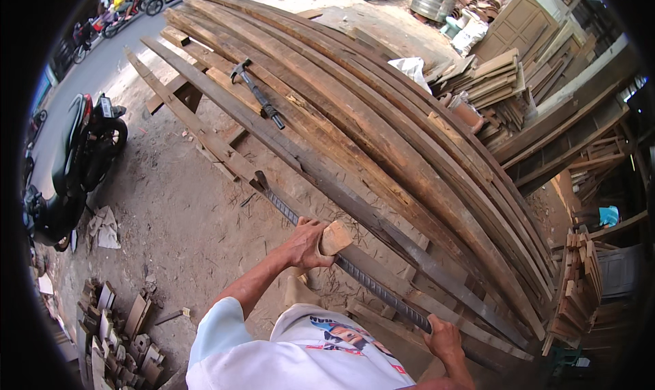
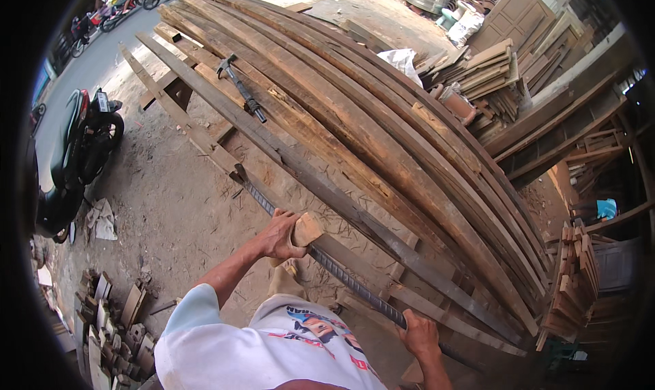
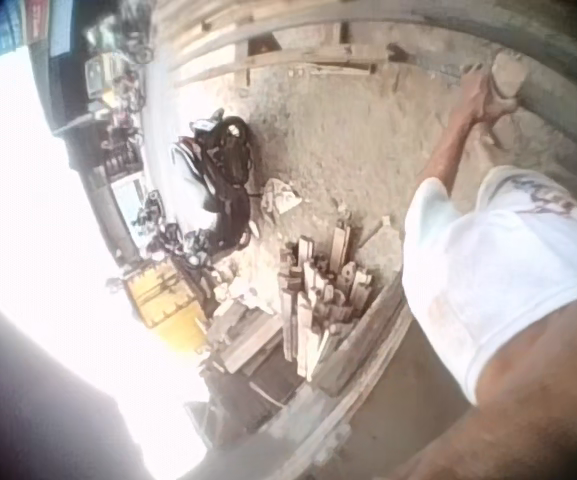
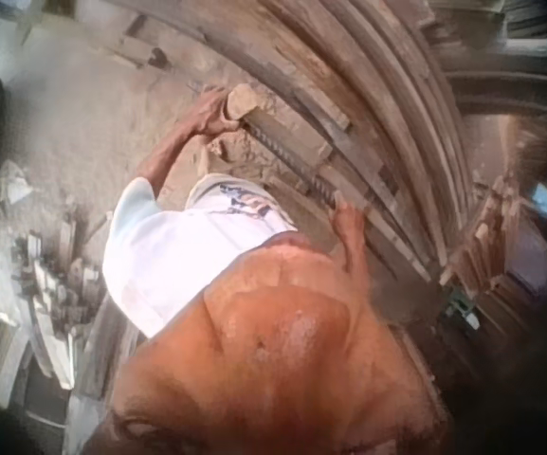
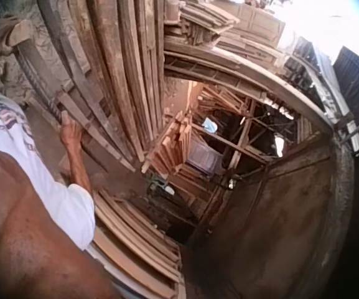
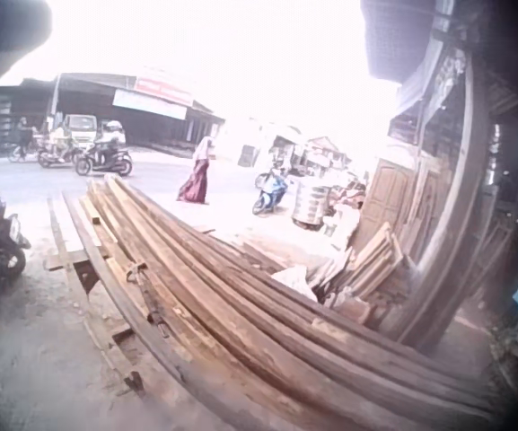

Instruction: The person uses a long metal rod as a lever to bend a small piece of wood against a wooden support structure. They repeatedly reposition the wood and the rod to apply pressure and shape the wood.

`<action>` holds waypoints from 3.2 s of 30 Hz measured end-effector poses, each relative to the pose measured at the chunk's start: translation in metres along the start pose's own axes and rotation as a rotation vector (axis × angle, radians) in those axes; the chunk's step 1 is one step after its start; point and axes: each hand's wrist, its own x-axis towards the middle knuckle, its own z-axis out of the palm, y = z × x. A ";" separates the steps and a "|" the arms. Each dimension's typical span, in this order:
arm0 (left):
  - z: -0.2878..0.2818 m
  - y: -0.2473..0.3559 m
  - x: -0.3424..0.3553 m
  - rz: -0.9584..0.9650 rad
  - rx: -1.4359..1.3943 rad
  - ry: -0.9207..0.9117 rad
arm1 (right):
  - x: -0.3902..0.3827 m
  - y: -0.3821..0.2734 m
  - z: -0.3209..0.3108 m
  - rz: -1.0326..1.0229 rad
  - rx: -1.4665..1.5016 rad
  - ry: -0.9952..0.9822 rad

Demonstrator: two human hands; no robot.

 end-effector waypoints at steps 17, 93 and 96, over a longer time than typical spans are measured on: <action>0.015 -0.015 0.010 0.025 0.099 -0.018 | 0.074 0.001 0.048 -0.159 0.041 0.200; -0.069 -0.116 -0.043 -0.646 -0.089 0.361 | 0.075 -0.266 -0.202 -1.196 1.372 1.058; -0.076 -0.112 -0.044 -0.670 -0.087 0.285 | 0.080 -0.221 -0.174 -1.255 1.661 0.927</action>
